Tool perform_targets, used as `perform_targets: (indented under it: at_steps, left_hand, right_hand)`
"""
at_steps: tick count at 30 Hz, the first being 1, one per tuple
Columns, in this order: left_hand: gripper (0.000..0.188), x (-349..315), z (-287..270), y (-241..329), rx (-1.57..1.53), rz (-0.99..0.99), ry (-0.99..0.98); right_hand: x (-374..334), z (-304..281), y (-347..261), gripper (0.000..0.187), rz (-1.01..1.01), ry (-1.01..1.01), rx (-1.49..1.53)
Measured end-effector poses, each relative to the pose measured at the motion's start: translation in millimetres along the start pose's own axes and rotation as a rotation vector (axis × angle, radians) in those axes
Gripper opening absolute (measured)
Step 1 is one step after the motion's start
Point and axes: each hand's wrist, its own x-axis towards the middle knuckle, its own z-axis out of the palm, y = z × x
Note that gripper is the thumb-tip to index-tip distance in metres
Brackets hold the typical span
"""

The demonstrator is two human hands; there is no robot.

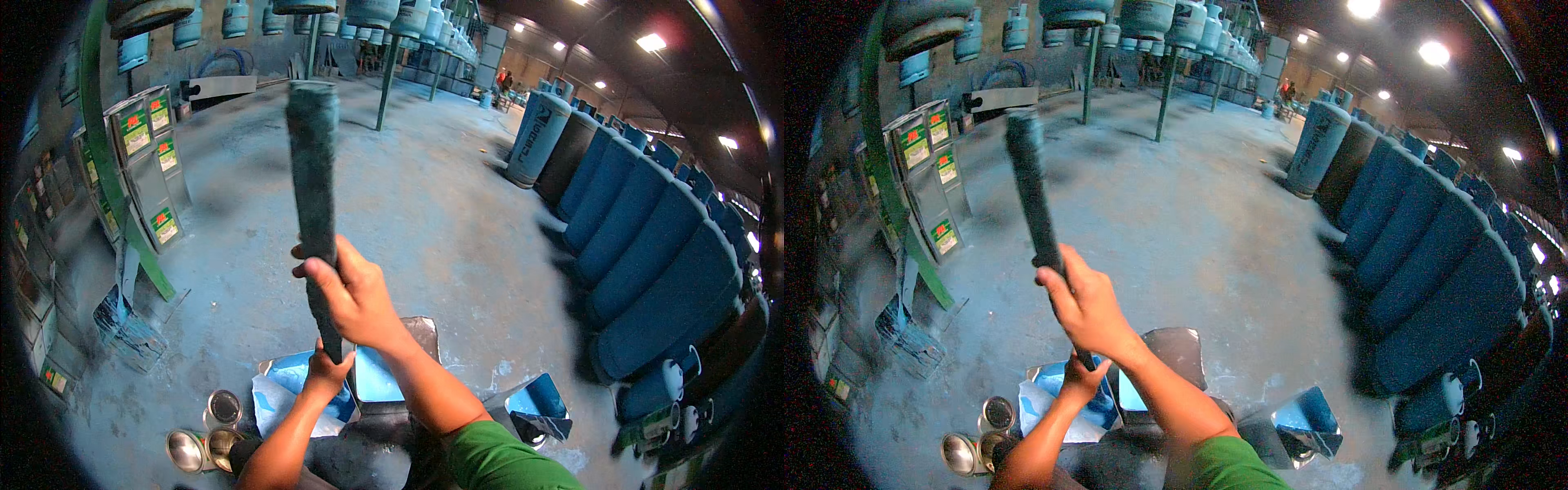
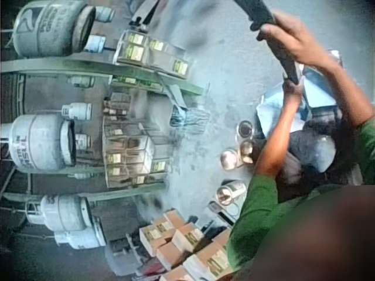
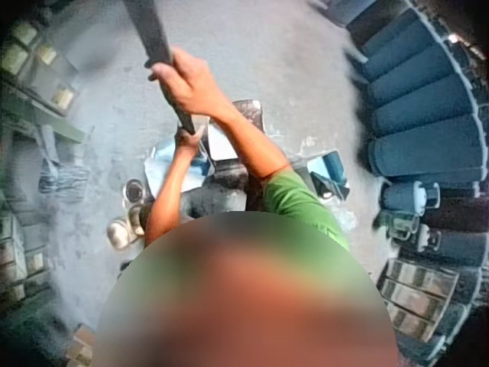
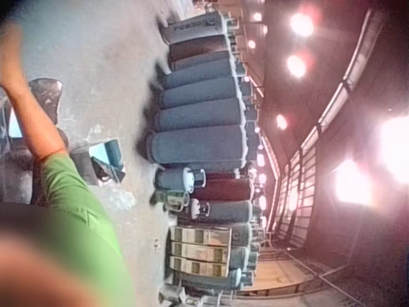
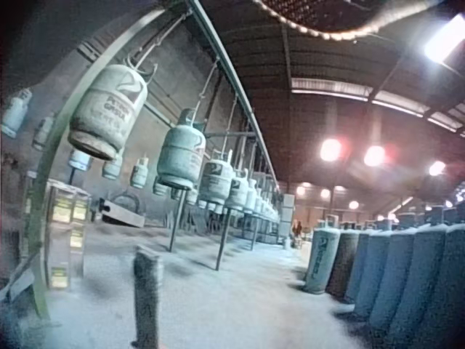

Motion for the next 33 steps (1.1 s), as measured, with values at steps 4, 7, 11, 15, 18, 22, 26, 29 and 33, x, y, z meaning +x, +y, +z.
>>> perform_targets:
  at_steps: [4, 7, 11, 15, 18, 22, 26, 29, 33]
  left_hand:
    - [0.054, -9.9, -9.8, -1.3, 0.013, -0.12, -0.09]
    - [0.05, -4.6, -21.8, -4.4, 0.107, -0.099, -0.062]
    - [0.046, 9.7, -38.7, -6.8, 0.059, -0.101, 0.004]
    - [0.043, 21.9, -43.3, -5.4, 0.091, -0.066, 0.105]
    - [0.043, 21.0, -35.5, -8.0, -0.122, 0.084, 0.161]
    - [0.05, 11.6, -15.7, -15.5, -0.114, 0.182, -0.004]
    - [0.059, -2.6, -5.4, -13.4, -0.006, -0.024, -0.025]
    - [0.059, -10.8, -14.9, -7.1, 0.077, -0.144, -0.072]
    - [0.056, -4.8, -36.3, -5.3, 0.12, -0.128, -0.105]
  right_hand:
    - [6.3, -2.9, 17.4, 0.022, 0.103, 0.092, 0.044]
    - [4.7, -1.9, 25.2, 0.022, 0.146, 0.13, 0.075]
    - [-2.7, 3.4, 21.4, 0.021, 0.117, 0.124, 0.107]
    - [-13.6, 8.7, 1.8, 0.02, 0.012, 0.027, 0.063]
    - [-20.9, 12.5, -14.0, 0.028, 0.005, -0.122, -0.011]
    - [-16.1, 18.7, -18.9, 0.034, -0.147, -0.075, -0.04]
    - [-7.0, 8.4, -6.5, 0.027, 0.03, -0.018, -0.026]
    - [0.4, 3.9, 6.5, 0.021, 0.139, 0.024, 0.0]
    - [1.3, 7.1, 12.7, 0.028, 0.322, 0.059, 0.177]
